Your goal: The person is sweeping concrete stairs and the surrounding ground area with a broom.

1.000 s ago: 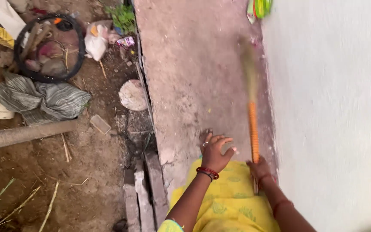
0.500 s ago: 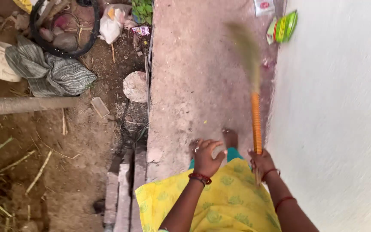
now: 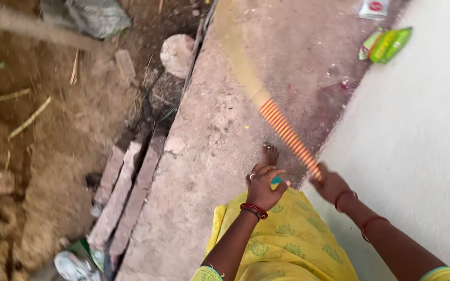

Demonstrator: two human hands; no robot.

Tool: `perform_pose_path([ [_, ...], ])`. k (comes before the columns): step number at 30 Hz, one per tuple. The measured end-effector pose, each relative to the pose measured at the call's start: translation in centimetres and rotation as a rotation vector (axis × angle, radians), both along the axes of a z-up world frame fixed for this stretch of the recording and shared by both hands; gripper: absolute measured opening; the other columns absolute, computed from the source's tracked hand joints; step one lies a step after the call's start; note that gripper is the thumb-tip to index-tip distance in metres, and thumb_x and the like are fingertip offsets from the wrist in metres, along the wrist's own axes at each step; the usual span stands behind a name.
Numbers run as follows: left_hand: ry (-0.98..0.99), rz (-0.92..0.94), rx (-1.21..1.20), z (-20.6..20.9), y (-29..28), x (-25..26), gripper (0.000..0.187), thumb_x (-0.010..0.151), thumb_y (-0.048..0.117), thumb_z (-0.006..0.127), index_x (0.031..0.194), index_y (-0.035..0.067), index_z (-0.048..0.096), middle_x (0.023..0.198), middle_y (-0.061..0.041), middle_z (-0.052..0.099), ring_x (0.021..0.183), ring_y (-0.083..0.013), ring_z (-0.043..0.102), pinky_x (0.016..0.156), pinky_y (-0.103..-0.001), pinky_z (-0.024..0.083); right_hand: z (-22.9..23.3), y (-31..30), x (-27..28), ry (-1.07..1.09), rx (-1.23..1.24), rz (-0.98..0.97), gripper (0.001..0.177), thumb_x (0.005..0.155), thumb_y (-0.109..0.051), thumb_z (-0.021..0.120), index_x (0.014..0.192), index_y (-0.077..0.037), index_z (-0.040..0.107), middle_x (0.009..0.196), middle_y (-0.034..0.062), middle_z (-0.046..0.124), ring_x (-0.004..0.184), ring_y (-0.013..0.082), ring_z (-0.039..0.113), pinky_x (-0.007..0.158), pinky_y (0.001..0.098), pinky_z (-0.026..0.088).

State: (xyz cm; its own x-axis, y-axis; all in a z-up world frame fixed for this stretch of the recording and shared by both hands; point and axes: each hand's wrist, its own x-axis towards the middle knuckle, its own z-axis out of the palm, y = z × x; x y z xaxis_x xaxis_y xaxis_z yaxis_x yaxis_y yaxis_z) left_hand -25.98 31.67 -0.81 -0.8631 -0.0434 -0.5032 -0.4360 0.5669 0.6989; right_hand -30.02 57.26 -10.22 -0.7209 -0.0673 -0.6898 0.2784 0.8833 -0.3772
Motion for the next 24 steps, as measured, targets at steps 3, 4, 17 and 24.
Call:
perform_pose_path([
  [3,0.034,0.092,0.0,-1.2,0.2,0.7,0.037,0.08,0.042,0.077,0.113,0.024,0.074,0.127,-0.001,0.07,0.14,-0.0273,0.049,0.115,-0.056,0.027,0.9,-1.1,-0.5,-0.18,-0.003,0.469,0.066,0.094,-0.049,0.058,0.144,-0.012,0.036,0.08,0.0202,0.075,0.081,0.0408,0.073,0.076,0.0512,0.058],
  [4,0.104,0.129,0.019,-1.8,0.1,1.2,0.037,0.084,0.043,0.077,0.116,0.025,0.075,0.128,-0.003,0.069,0.138,-0.0273,0.051,0.119,-0.054,0.031,1.2,-2.4,-1.0,-0.267,0.079,0.659,0.055,0.096,-0.047,0.058,0.138,-0.015,0.043,0.09,0.0161,0.075,0.089,0.0378,0.073,0.081,0.0505,0.058],
  [17,-0.069,0.209,-0.09,-1.1,-3.6,5.5,0.04,0.081,0.047,0.076,0.114,0.025,0.076,0.132,-0.003,0.069,0.137,-0.0316,0.048,0.115,-0.063,0.023,-2.2,1.9,-8.2,-0.047,0.301,0.14,0.066,0.093,-0.054,0.067,0.135,-0.006,0.05,0.104,0.0306,0.072,0.099,0.048,0.07,0.084,0.0573,0.056],
  [24,-0.026,0.242,-0.051,-0.6,-7.2,3.2,0.041,0.082,0.045,0.075,0.118,0.026,0.076,0.137,-0.005,0.065,0.141,-0.0318,0.045,0.117,-0.061,0.019,-5.6,-8.0,-0.3,-0.115,0.131,0.839,0.045,0.097,-0.056,0.055,0.118,-0.019,0.07,0.109,0.0125,0.077,0.103,0.0347,0.073,0.091,0.0494,0.057],
])
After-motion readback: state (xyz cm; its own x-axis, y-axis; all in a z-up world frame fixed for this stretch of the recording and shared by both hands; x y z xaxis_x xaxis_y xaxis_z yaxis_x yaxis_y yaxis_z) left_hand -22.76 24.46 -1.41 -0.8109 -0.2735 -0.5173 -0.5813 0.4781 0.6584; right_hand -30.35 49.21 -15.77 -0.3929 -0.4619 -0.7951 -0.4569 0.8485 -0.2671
